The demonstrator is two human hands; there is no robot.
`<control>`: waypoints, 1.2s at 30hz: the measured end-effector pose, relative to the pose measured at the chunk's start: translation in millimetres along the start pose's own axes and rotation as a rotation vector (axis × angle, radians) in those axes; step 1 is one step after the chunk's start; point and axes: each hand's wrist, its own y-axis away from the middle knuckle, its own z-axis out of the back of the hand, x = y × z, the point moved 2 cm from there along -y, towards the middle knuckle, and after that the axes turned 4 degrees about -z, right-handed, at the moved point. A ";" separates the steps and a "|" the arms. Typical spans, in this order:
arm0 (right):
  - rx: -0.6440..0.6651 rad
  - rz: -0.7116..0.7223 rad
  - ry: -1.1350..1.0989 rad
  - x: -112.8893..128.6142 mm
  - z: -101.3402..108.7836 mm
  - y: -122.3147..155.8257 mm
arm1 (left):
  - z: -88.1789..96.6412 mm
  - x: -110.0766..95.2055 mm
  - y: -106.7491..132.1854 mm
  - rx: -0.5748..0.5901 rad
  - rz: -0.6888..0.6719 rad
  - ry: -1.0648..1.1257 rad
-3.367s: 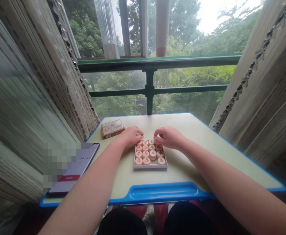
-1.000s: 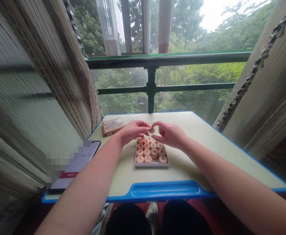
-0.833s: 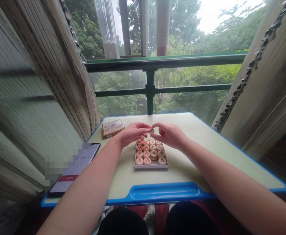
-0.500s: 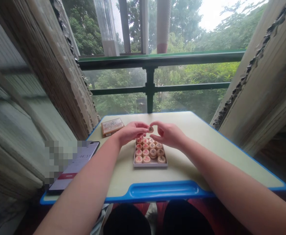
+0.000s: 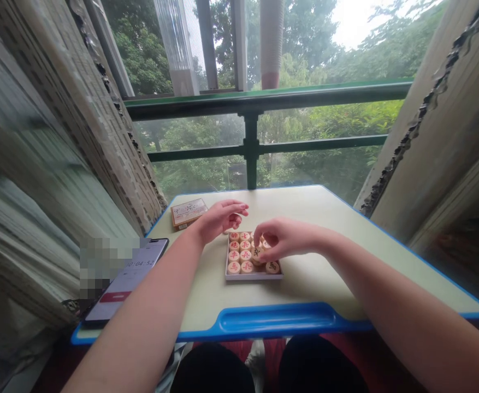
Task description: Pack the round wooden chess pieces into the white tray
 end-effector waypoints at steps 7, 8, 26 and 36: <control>0.102 -0.004 0.031 4.3 -3.3 2.1 | 7.4 7.4 -5.1 -0.206 -0.053 -0.370; 0.101 -0.009 0.025 3.9 -2.7 1.9 | 9.4 8.9 -5.6 -0.250 -0.053 -0.509; 0.350 -0.416 -0.359 -32.8 4.2 -1.1 | 19.2 18.1 3.4 -0.110 0.461 -0.926; 0.217 -0.462 -0.507 -45.7 8.0 -6.1 | 18.4 20.8 2.9 -0.153 0.497 -0.763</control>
